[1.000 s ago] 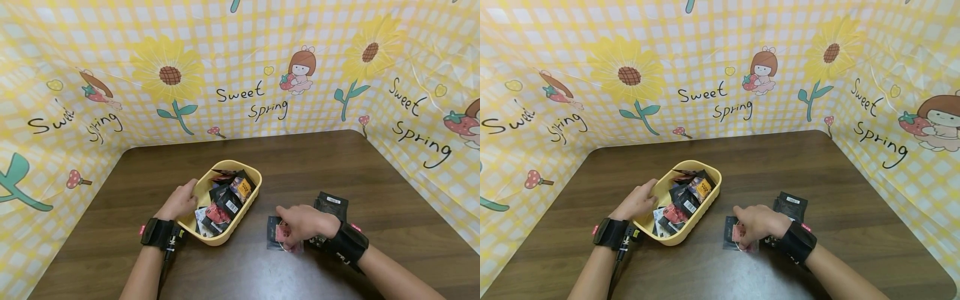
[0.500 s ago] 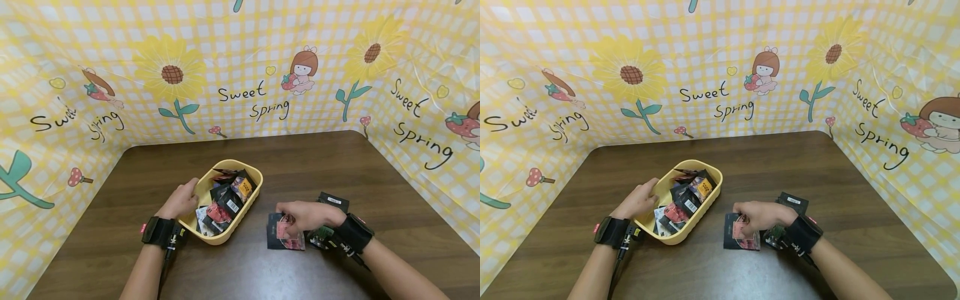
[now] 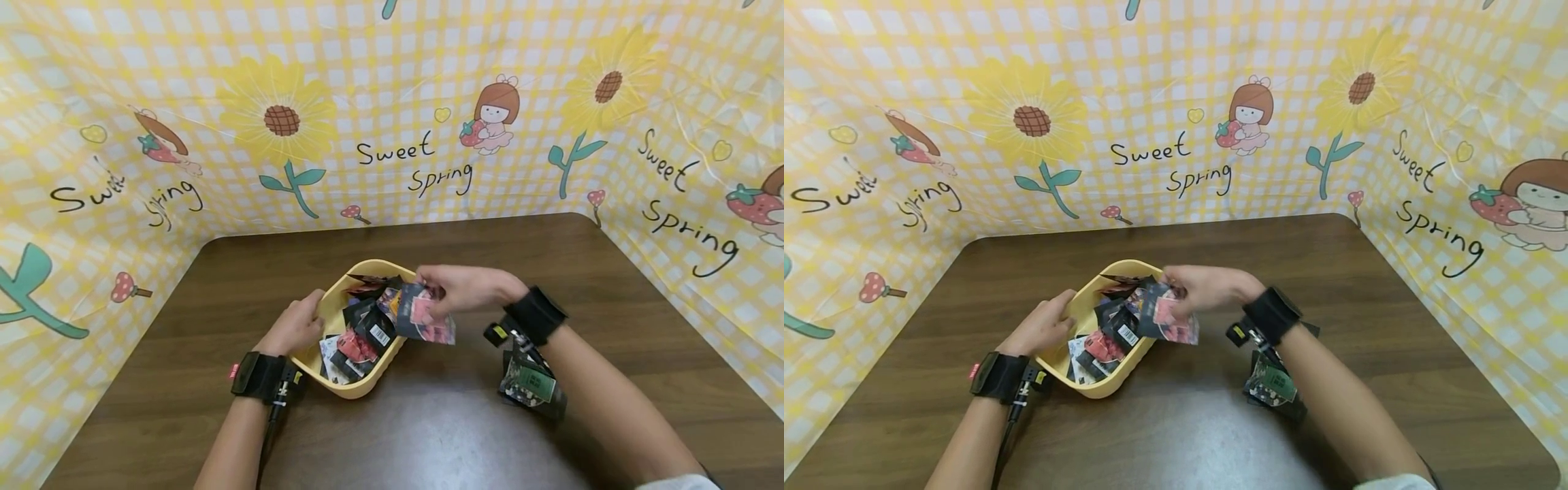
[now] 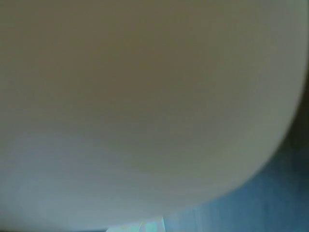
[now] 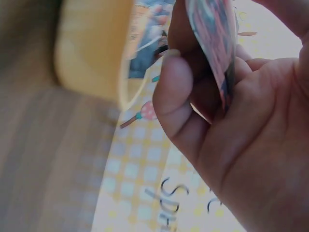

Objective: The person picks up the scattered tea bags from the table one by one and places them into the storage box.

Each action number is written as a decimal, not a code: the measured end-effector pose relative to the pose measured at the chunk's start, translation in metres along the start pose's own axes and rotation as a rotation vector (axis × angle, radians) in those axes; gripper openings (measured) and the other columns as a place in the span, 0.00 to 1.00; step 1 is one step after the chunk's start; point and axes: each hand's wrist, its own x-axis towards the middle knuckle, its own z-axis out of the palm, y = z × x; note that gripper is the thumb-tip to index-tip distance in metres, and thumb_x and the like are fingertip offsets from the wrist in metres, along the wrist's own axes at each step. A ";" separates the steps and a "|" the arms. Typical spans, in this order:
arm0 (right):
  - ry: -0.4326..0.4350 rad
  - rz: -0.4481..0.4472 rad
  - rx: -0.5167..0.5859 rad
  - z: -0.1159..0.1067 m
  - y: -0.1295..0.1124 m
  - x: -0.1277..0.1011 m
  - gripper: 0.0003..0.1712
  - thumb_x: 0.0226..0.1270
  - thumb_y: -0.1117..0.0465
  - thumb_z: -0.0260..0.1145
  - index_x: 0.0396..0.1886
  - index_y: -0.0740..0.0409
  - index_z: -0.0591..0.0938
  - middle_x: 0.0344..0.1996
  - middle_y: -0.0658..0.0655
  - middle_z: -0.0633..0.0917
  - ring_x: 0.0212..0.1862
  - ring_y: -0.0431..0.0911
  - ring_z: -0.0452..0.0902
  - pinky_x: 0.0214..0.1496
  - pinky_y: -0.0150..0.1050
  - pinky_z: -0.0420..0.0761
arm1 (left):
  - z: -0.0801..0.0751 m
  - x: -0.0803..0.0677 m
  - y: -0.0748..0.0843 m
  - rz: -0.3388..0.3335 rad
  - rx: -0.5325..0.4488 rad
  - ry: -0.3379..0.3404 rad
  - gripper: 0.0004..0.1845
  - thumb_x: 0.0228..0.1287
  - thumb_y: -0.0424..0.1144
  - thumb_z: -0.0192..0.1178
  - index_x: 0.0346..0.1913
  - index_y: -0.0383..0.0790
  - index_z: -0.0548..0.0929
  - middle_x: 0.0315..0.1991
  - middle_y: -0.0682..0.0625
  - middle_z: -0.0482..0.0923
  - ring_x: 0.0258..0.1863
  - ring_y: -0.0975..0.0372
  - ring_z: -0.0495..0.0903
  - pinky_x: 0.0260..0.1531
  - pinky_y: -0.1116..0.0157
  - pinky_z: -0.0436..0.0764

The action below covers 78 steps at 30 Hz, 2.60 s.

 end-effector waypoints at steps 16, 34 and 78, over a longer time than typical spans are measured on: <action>0.042 -0.035 -0.142 0.002 -0.035 0.084 0.26 0.61 0.53 0.66 0.55 0.56 0.68 0.43 0.55 0.80 0.39 0.42 0.76 0.40 0.34 0.77 | 0.002 0.005 0.004 0.061 0.040 0.032 0.20 0.59 0.27 0.51 0.56 0.34 0.70 0.34 0.41 0.80 0.30 0.58 0.76 0.30 0.63 0.75; 0.229 -0.070 -0.470 0.007 -0.018 0.063 0.41 0.61 0.33 0.59 0.67 0.52 0.67 0.57 0.56 0.76 0.65 0.51 0.66 0.63 0.47 0.68 | -0.002 0.000 0.001 0.037 0.038 0.025 0.21 0.59 0.26 0.50 0.57 0.34 0.70 0.35 0.41 0.80 0.29 0.58 0.77 0.29 0.64 0.75; 0.106 0.483 -0.272 -0.003 0.123 -0.114 0.36 0.45 0.36 0.73 0.39 0.59 0.73 0.31 0.53 0.73 0.33 0.44 0.67 0.32 0.36 0.66 | 0.000 0.001 0.001 0.089 0.039 0.044 0.19 0.59 0.26 0.51 0.55 0.33 0.71 0.32 0.42 0.80 0.26 0.58 0.76 0.26 0.65 0.74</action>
